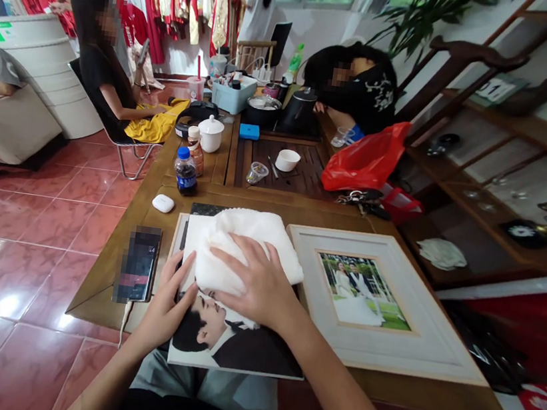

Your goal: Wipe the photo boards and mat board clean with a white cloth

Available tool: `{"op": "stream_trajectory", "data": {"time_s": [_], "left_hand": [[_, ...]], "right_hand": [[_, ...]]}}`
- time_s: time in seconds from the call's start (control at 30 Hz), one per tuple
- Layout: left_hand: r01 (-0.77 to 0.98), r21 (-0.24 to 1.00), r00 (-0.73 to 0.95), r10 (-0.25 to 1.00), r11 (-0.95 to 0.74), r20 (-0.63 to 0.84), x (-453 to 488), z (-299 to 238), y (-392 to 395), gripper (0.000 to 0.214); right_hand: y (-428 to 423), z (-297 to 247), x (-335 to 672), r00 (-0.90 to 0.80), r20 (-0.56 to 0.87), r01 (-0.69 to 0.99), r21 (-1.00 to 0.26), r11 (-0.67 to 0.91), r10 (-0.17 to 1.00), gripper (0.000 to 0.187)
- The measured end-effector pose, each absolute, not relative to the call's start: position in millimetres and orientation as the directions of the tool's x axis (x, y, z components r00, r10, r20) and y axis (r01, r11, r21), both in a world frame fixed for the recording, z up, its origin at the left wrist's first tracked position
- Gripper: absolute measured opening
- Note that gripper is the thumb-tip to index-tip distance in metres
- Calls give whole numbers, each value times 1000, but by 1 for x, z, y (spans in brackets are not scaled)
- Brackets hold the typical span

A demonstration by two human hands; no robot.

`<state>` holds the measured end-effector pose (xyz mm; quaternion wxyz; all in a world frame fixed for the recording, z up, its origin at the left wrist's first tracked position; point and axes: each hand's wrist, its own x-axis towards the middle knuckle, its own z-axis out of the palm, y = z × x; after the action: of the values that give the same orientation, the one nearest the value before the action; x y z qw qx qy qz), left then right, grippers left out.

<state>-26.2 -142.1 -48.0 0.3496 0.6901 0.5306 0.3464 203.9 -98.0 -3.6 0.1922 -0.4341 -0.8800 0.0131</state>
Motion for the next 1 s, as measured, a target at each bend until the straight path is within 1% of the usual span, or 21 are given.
{"op": "stream_trajectory", "data": {"time_s": [0.1, 0.27, 0.43, 0.57, 0.77, 0.9, 1.0], "left_hand": [[493, 847, 208, 972, -200, 108, -26, -47, -143, 53], [488, 851, 203, 974, -191, 102, -26, -47, -143, 53], [500, 843, 207, 973, -198, 106, -27, -48, -142, 53], [498, 841, 216, 970, -211, 115, -28, -47, -141, 52], [506, 841, 208, 973, -192, 97, -29, -48, -141, 53], [507, 841, 208, 974, -188, 93, -29, -49, -140, 51], [503, 845, 201, 976, -179, 87, -29, -50, -139, 49]], "right_hand": [[-130, -5, 209, -592, 355, 722, -165, 672, 724, 72], [-177, -9, 217, -683, 373, 635, -122, 763, 628, 85], [-185, -12, 225, -719, 346, 611, -101, 786, 603, 89], [-161, -11, 228, -677, 361, 651, -113, 750, 642, 84], [-105, -10, 226, -565, 365, 752, -142, 644, 740, 69], [-73, -11, 225, -479, 361, 812, -166, 560, 800, 66], [-58, -12, 225, -435, 366, 836, -175, 520, 822, 64]]}}
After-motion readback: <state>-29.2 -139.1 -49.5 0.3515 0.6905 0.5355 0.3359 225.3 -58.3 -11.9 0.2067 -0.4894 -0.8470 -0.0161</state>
